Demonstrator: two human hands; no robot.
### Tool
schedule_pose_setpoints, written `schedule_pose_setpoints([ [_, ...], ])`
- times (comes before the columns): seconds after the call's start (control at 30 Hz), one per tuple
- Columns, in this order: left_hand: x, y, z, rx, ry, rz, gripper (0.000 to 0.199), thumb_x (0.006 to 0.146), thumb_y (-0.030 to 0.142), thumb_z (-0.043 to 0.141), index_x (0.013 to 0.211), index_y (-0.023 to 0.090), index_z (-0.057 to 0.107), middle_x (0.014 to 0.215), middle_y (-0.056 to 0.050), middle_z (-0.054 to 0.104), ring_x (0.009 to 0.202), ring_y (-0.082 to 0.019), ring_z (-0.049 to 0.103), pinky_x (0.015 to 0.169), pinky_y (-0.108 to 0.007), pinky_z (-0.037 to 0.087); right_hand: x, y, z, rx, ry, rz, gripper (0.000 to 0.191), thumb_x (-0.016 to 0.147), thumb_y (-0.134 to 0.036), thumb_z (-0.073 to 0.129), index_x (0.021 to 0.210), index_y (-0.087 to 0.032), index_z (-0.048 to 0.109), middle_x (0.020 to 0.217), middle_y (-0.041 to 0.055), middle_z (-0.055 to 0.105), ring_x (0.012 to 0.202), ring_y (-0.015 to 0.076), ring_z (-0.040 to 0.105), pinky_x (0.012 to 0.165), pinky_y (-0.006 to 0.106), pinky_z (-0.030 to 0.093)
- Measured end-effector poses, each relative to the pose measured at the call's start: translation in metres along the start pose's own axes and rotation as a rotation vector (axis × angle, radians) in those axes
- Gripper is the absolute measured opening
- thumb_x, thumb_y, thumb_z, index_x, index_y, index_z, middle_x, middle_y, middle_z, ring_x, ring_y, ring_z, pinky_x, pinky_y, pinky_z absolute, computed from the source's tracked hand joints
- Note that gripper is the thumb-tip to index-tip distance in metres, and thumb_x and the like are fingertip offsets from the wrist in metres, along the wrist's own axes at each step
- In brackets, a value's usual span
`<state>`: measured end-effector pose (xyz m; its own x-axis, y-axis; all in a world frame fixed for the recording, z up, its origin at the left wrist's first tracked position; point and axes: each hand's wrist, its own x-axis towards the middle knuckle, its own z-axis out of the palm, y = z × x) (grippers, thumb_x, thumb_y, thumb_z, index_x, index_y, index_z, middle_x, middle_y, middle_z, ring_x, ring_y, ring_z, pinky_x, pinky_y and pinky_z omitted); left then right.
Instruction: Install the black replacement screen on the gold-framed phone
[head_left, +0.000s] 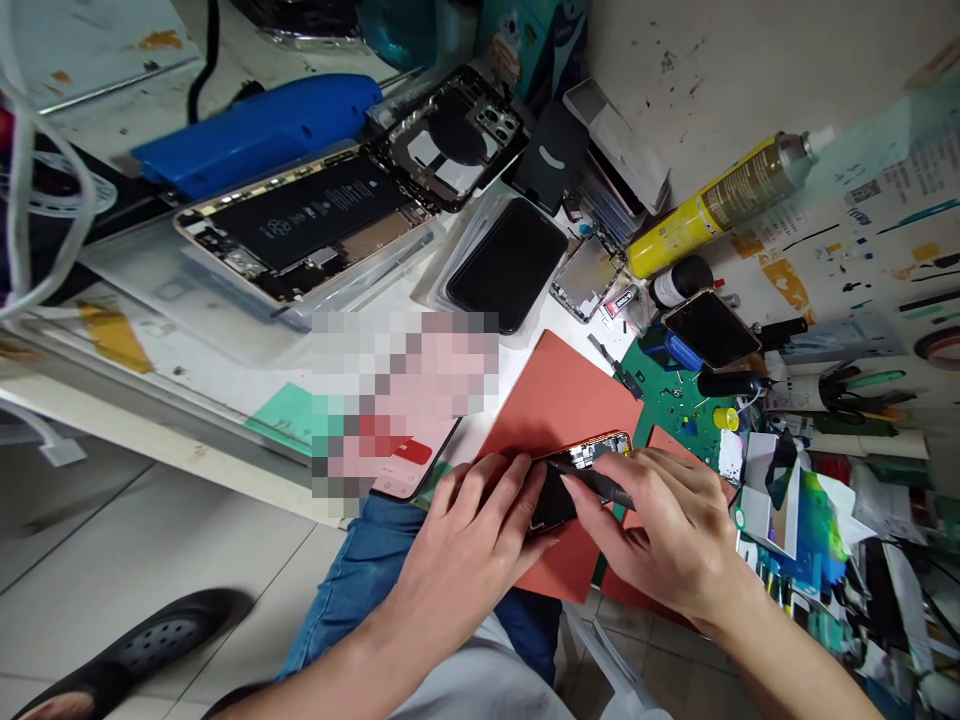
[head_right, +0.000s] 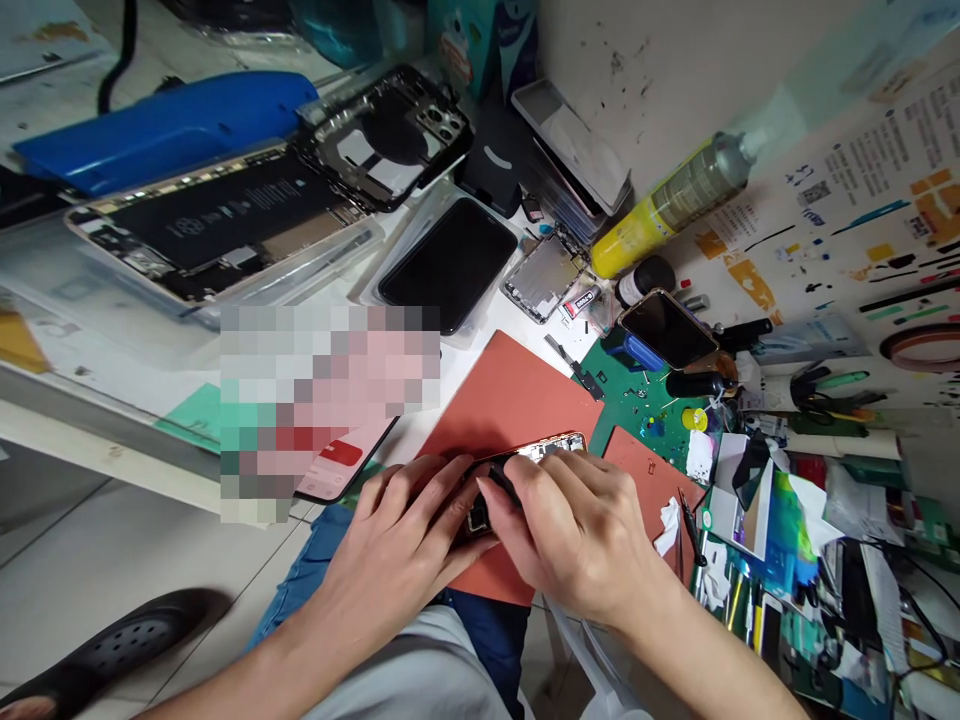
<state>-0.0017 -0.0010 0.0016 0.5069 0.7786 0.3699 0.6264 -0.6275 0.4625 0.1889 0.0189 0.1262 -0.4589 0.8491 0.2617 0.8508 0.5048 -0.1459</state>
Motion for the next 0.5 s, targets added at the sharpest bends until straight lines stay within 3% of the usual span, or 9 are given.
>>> schedule_pose_setpoints([
  [0.2,-0.0014,-0.0003,0.0001,0.01,-0.015,0.004,0.052,0.1,0.048,0.077,0.14,0.015,0.074,0.144,-0.014,0.074,0.123,-0.034,0.061,0.104,-0.049,0.047,0.0014,0.0001,-0.0005,-0.028,-0.009,-0.033,0.011,0.104,-0.01,0.067,0.104,-0.02,0.063,0.078,-0.0002,0.075,0.062,0.0139,0.067,0.06,0.031,0.056],
  [0.33,0.0003,0.0,-0.0009,0.005,0.002,0.015,0.046,0.105,0.046,0.069,0.138,0.014,0.075,0.143,-0.014,0.075,0.123,-0.034,0.061,0.102,-0.05,0.047,0.0012,0.0001,-0.0001,-0.014,-0.017,-0.02,0.009,0.105,-0.013,0.068,0.105,-0.02,0.063,0.079,0.0002,0.075,0.061,0.0141,0.067,0.059,0.031,0.056],
  [0.5,0.003,0.0008,-0.0028,0.0,0.003,0.01,0.048,0.108,0.045,0.064,0.141,0.011,0.073,0.14,-0.015,0.076,0.122,-0.034,0.061,0.102,-0.05,0.047,0.0015,-0.0007,-0.0005,0.005,-0.035,-0.014,0.015,0.103,-0.005,0.062,0.106,-0.02,0.062,0.081,0.0014,0.075,0.066,0.0155,0.069,0.061,0.032,0.056],
])
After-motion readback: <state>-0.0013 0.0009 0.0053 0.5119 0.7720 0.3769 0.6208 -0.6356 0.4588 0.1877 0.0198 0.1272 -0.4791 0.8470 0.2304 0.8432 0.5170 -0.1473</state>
